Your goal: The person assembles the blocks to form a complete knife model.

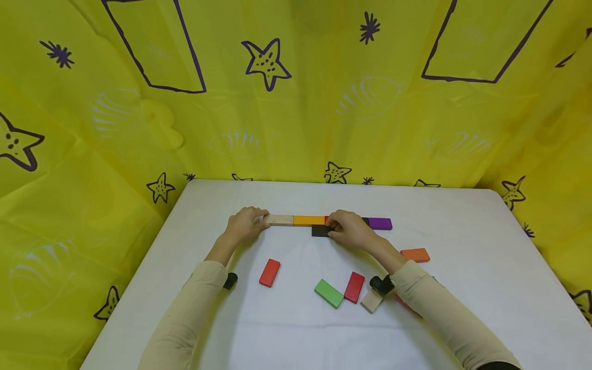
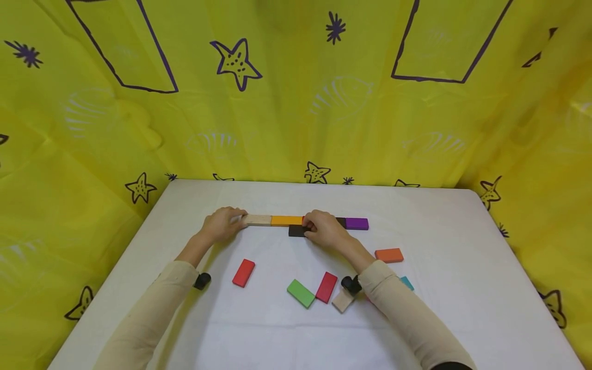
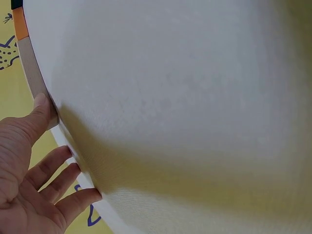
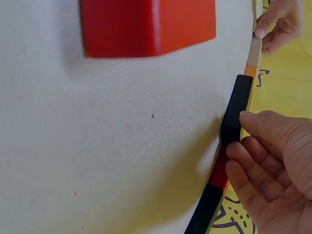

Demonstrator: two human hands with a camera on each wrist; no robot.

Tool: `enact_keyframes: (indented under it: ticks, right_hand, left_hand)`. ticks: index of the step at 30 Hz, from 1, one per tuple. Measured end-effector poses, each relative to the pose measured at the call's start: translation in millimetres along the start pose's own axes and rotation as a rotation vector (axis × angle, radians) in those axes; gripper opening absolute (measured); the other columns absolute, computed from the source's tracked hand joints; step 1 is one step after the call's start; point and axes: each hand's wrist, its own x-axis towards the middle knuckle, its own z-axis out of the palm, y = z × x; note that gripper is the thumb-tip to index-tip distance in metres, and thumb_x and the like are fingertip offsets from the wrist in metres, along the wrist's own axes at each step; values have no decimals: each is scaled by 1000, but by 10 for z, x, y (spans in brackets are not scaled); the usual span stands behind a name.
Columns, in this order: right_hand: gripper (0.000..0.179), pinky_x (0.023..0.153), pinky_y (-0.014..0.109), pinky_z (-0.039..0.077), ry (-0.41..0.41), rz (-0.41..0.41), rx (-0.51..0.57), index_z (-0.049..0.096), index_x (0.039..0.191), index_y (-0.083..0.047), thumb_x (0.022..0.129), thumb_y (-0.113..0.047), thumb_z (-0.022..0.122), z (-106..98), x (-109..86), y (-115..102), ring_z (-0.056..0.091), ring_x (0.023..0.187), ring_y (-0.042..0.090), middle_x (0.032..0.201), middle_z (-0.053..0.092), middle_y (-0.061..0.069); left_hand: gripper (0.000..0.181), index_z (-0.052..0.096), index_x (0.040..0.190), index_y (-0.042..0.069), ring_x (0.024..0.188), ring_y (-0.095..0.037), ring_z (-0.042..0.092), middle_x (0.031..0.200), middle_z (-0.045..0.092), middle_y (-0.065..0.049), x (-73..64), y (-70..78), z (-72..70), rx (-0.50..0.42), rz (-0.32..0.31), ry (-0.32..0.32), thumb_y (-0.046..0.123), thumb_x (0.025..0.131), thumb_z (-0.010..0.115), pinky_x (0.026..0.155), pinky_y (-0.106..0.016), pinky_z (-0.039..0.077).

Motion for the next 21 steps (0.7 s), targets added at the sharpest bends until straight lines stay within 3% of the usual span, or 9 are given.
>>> enact_keyframes:
  ticks: [8, 15, 21]
  right_hand:
    - [19, 86, 39, 55, 0, 24, -29, 72, 107, -2, 90, -9, 76, -7, -88, -50, 61, 89, 20, 98, 70, 6]
    - [20, 92, 43, 56, -26, 14, 27, 72, 111, -5, 93, -12, 74, -28, -333, -120, 65, 101, 23, 107, 72, 6]
    - [23, 91, 40, 57, -76, 42, 83, 72, 116, -8, 94, -14, 72, -30, -553, -201, 64, 104, 21, 110, 71, 1]
  left_hand:
    - [36, 69, 133, 16, 124, -36, 60, 133, 67, -14, -6, 2, 7, -2, -8, -8, 30, 99, 69, 95, -63, 49]
    - [37, 69, 134, 16, 124, -35, 60, 133, 67, -13, -10, 20, -7, -14, -18, -10, 30, 100, 69, 96, -63, 48]
    - [38, 68, 135, 16, 128, -36, 58, 136, 66, -13, -12, 22, -14, -26, -27, -19, 30, 100, 68, 98, -64, 47]
